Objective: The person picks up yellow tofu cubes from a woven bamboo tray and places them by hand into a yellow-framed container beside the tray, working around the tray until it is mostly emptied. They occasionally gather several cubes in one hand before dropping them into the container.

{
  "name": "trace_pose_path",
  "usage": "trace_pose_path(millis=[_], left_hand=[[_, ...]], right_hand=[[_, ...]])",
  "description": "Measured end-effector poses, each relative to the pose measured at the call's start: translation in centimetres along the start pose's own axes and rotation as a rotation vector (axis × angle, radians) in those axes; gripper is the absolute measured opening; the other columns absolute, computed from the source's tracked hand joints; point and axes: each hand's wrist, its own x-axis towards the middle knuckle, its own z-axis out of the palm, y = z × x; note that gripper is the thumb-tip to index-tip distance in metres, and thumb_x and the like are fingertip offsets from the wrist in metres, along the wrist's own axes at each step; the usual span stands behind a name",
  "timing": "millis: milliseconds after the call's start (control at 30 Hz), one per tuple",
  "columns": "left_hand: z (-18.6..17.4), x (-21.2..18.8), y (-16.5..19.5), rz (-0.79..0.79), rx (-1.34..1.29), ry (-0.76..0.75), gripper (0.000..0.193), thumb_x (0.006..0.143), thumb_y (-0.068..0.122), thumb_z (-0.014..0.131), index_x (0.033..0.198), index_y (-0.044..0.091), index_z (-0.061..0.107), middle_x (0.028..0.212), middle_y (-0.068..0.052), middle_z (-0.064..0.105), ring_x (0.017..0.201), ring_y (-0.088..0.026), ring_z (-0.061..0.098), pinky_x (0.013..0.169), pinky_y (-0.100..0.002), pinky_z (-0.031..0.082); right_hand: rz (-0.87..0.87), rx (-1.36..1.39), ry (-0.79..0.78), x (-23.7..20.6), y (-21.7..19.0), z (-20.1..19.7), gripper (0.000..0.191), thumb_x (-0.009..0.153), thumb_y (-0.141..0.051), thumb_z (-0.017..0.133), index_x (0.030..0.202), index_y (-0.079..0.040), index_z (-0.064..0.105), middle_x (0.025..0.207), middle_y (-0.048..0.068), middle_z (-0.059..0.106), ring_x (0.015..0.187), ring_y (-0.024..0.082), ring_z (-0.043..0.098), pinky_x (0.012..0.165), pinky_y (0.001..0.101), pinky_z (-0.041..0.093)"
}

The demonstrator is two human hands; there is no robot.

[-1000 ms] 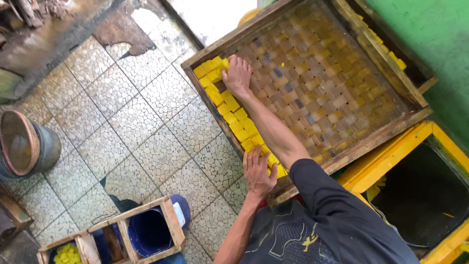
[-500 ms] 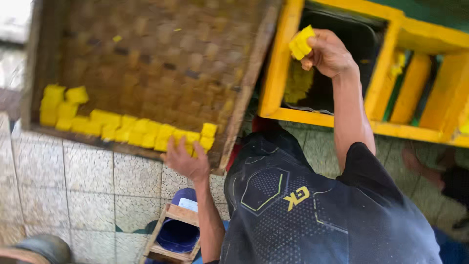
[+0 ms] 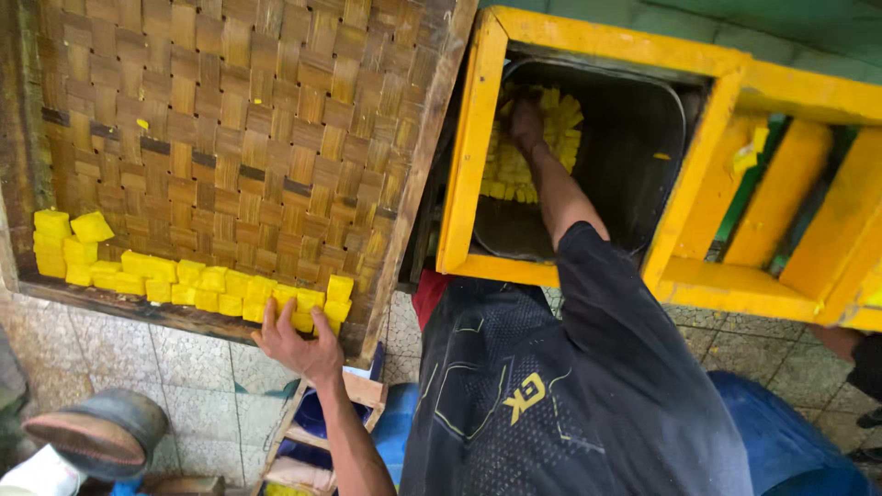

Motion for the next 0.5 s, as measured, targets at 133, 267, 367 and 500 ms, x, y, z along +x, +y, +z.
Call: trace_pose_path(millis=[133,267,367,500], left_hand=[[0.4,0.2,0.2,-0.022,0.019,-0.014,0.035,0.096,0.023,0.072,0.128,0.009,0.066,0.147,-0.016,0.056,0.143,-0.036,0.047,0.128,-0.064,0.017],[0.5,0.1,0.0,-0.031,0.036,-0.026,0.035,0.096,0.022,0.072,0.128,0.01,0.065,0.146,-0.014,0.056,0.143,-0.034,0.048,0.129,-0.064,0.016],[0.4,0.1,-0.2,-0.025,0.01,-0.005,0.035,0.097,0.022,0.072,0.128,0.01,0.066,0.146,-0.014,0.056,0.143,-0.034,0.048,0.129,-0.064,0.016],[0.3,0.1,-0.4,-0.023,-0.043,0.013,0.035,0.094,0.022,0.074,0.126,0.009,0.068,0.145,-0.016,0.057,0.141,-0.035,0.049,0.128,-0.063,0.018]], right_hand=[[0.184,-0.051,-0.113,0.6,-0.9,2.5,0.044,0.082,-0.026,0.075,0.119,-0.005,0.066,0.11,0.023,0.07,0.099,0.045,0.066,0.08,0.0539,0.054],[0.241,-0.085,-0.141,0.6,0.0,4.1,0.042,0.09,-0.03,0.067,0.125,-0.006,0.065,0.115,0.023,0.069,0.103,0.046,0.065,0.081,0.0563,0.053],[0.116,-0.182,-0.264,0.3,1.0,2.8,0.044,0.09,-0.028,0.064,0.13,-0.009,0.065,0.118,0.023,0.069,0.107,0.044,0.065,0.083,0.0563,0.053],[0.182,-0.222,-0.331,-0.4,1.5,-2.5,0.057,0.081,-0.043,0.074,0.126,-0.009,0.065,0.121,0.026,0.066,0.102,0.044,0.063,0.082,0.0544,0.051]])
